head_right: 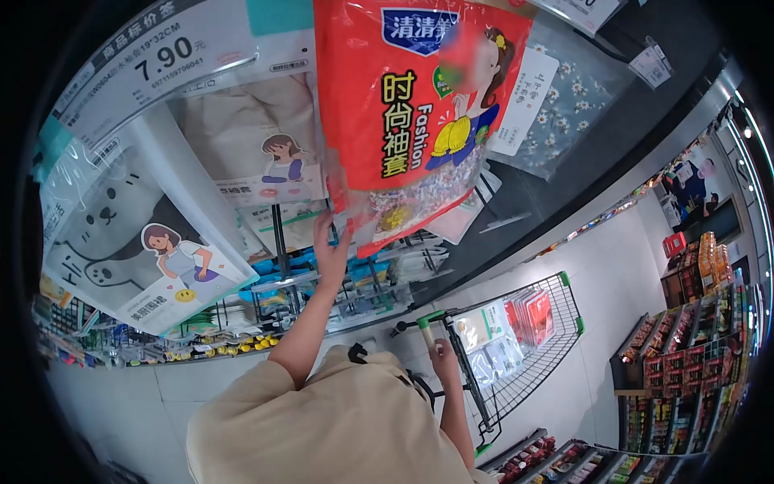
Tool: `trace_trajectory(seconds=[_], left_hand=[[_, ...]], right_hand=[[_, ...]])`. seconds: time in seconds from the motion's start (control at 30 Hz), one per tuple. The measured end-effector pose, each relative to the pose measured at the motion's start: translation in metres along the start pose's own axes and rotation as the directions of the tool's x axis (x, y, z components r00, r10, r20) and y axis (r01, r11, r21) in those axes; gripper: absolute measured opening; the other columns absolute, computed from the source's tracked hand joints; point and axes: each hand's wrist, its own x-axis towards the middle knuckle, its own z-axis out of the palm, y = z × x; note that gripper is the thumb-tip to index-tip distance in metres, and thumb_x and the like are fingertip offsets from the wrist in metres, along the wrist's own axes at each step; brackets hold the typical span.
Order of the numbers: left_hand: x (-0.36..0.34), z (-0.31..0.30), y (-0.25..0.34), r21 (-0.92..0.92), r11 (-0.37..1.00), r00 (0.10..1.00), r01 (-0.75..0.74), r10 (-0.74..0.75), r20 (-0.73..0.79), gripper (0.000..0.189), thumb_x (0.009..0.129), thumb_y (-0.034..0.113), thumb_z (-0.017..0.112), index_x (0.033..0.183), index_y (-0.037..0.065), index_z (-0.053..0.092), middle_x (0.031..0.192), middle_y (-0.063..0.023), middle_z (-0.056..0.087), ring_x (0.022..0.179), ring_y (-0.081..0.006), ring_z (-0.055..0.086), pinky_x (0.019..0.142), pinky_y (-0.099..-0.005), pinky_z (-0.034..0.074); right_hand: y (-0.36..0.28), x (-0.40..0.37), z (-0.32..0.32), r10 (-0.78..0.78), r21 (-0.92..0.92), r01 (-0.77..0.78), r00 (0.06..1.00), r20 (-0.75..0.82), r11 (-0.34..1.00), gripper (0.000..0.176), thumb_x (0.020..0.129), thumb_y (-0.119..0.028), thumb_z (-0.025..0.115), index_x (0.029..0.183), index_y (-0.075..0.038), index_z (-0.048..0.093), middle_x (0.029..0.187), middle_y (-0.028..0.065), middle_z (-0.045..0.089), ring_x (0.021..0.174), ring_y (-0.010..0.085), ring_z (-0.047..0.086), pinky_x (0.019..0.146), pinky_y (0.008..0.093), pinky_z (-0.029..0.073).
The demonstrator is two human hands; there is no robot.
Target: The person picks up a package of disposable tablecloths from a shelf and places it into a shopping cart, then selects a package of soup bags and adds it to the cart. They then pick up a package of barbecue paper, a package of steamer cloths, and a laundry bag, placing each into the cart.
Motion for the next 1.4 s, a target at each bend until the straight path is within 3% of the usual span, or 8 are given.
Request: trace_trajectory(seconds=[0.1,0.17,0.3,0.5,0.77,1.2,1.27,1.4], left_hand=[[0.004,0.001,0.001,-0.032,0.999,0.997,-0.039,0.041,0.062,0.051,0.085,0.013,0.075,0.129,0.000,0.053,0.136,-0.0202,0.049,0.125,-0.0310,0.049,0.104,-0.0379,0.038],[0.007,0.005,0.015,-0.336,0.939,0.997,0.072,-0.067,0.026,0.063,0.084,0.014,0.077,0.137,-0.001,0.045,0.134,-0.0188,0.052,0.123,-0.0268,0.051,0.103,-0.0363,0.039],[0.013,0.004,0.011,-0.332,0.934,0.989,0.134,-0.107,0.098,0.073,0.083,0.016,0.077,0.142,-0.002,0.037,0.132,-0.0177,0.055,0.120,-0.0238,0.053,0.101,-0.0355,0.040],[0.030,0.003,-0.004,-0.272,0.947,0.949,0.173,-0.086,0.303,0.056,0.089,0.020,0.072,0.134,-0.002,0.049,0.130,-0.0154,0.057,0.115,-0.0208,0.055,0.099,-0.0317,0.042],[0.030,0.004,0.007,-0.209,0.930,0.931,0.302,-0.241,0.274,0.036,0.094,0.025,0.066,0.116,-0.004,0.064,0.092,-0.0072,0.070,0.084,-0.0094,0.056,0.079,-0.0257,0.046],[0.007,-0.006,0.031,-0.283,0.930,0.944,0.236,-0.151,0.293,0.031,0.095,0.023,0.065,0.114,-0.002,0.066,0.093,-0.0049,0.069,0.085,-0.0082,0.057,0.079,-0.0253,0.046],[0.003,-0.011,0.043,-0.265,0.914,0.919,0.306,-0.211,0.333,0.029,0.095,0.020,0.065,0.113,-0.003,0.066,0.096,-0.0036,0.069,0.087,-0.0074,0.058,0.079,-0.0244,0.046],[-0.008,-0.012,0.049,-0.284,0.860,0.873,0.424,-0.304,0.382,0.021,0.092,0.013,0.066,0.110,0.000,0.065,0.103,-0.0021,0.066,0.093,-0.0090,0.058,0.082,-0.0257,0.045]], right_hand=[[-0.005,-0.010,-0.002,0.031,0.011,-0.032,0.999,0.030,0.999,0.033,0.089,-0.016,0.063,0.120,-0.005,0.055,0.087,0.0158,0.070,0.078,0.0221,0.071,0.070,0.0345,0.053],[-0.011,-0.017,-0.004,0.051,0.015,-0.052,0.998,0.039,0.999,0.033,0.089,-0.016,0.064,0.119,-0.006,0.056,0.088,0.0154,0.070,0.079,0.0223,0.070,0.070,0.0351,0.053],[-0.014,-0.025,-0.005,0.099,-0.052,-0.095,0.993,0.072,0.994,0.038,0.084,-0.020,0.068,0.119,-0.009,0.057,0.094,0.0211,0.070,0.088,0.0363,0.069,0.078,0.0415,0.053],[-0.019,-0.037,-0.002,0.072,-0.122,-0.056,0.989,0.131,0.991,0.039,0.085,-0.023,0.067,0.119,-0.009,0.057,0.096,0.0228,0.069,0.092,0.0399,0.068,0.081,0.0442,0.053],[-0.030,-0.043,0.000,0.130,-0.185,-0.092,0.969,0.209,0.978,0.040,0.086,-0.028,0.064,0.121,-0.010,0.057,0.092,0.0224,0.070,0.091,0.0390,0.068,0.080,0.0437,0.052],[-0.081,-0.044,-0.019,0.202,-0.362,-0.100,0.946,0.255,0.927,0.054,0.088,-0.034,0.066,0.133,-0.007,0.053,0.107,0.0220,0.069,0.103,0.0382,0.065,0.089,0.0421,0.051],[-0.095,-0.038,-0.023,-0.085,-0.268,0.106,0.992,0.089,0.958,0.065,0.088,-0.036,0.068,0.139,-0.002,0.045,0.123,0.0244,0.062,0.115,0.0378,0.059,0.094,0.0410,0.048],[-0.121,-0.011,-0.027,-0.192,0.080,0.193,0.981,-0.023,0.978,0.084,0.088,-0.035,0.071,0.149,-0.001,0.025,0.146,0.0257,0.041,0.134,0.0367,0.042,0.106,0.0418,0.039]])
